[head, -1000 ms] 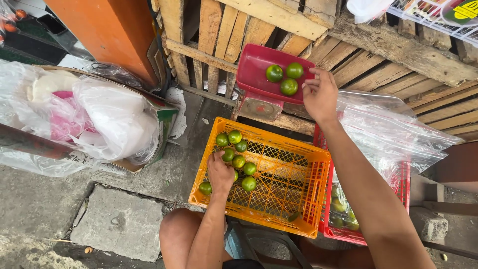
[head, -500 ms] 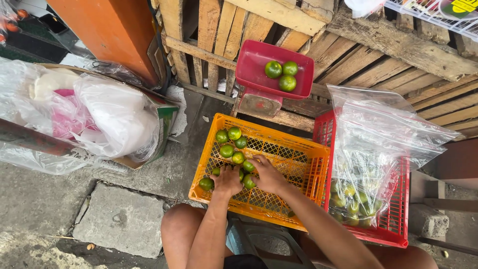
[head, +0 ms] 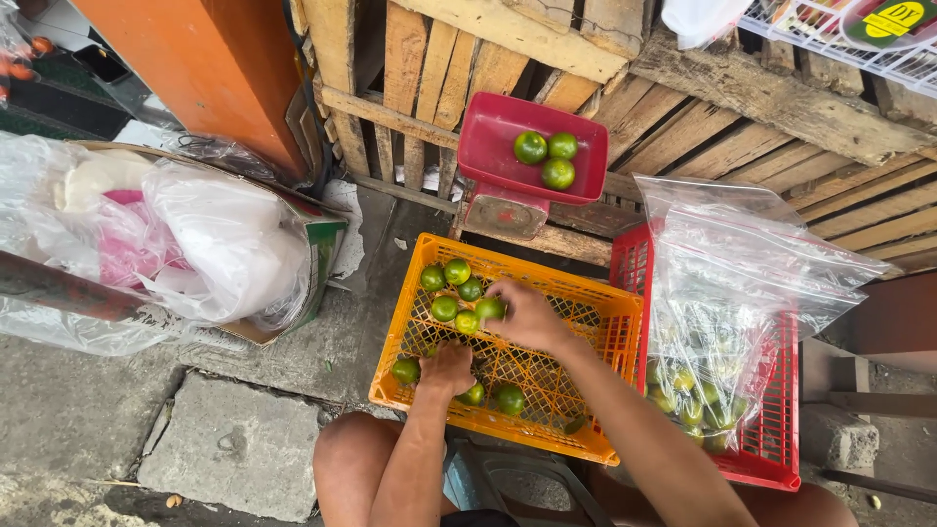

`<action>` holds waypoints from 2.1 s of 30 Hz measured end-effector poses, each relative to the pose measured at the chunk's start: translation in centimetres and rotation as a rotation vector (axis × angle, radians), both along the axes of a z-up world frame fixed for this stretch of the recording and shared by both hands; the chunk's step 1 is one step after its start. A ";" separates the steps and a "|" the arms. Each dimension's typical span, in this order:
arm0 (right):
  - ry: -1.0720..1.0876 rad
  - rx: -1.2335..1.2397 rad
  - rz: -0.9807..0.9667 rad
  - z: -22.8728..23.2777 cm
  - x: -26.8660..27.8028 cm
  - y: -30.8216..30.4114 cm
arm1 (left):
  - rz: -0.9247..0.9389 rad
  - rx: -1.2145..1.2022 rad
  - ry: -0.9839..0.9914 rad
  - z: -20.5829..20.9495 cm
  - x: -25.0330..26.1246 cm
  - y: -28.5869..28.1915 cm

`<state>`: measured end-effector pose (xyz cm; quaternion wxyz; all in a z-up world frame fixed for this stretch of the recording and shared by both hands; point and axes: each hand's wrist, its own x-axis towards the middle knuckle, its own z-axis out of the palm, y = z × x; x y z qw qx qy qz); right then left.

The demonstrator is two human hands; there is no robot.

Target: Picking limes from a crate, weighing them on a scale, and placing them into plastic bags for packaging.

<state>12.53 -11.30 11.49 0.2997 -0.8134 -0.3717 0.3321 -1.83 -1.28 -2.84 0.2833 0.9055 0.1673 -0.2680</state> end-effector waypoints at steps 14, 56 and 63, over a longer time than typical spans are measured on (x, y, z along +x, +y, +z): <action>-0.724 0.350 -0.396 4.6 15.9 5.6 | 0.190 0.014 -0.087 2.5 0.1 0.7; -0.250 0.359 -0.370 6.3 13.8 9.3 | 0.363 0.139 -0.031 0.1 -0.7 1.6; -0.609 0.176 -0.272 2.6 17.3 12.7 | 0.359 0.116 0.022 -0.7 -0.6 1.7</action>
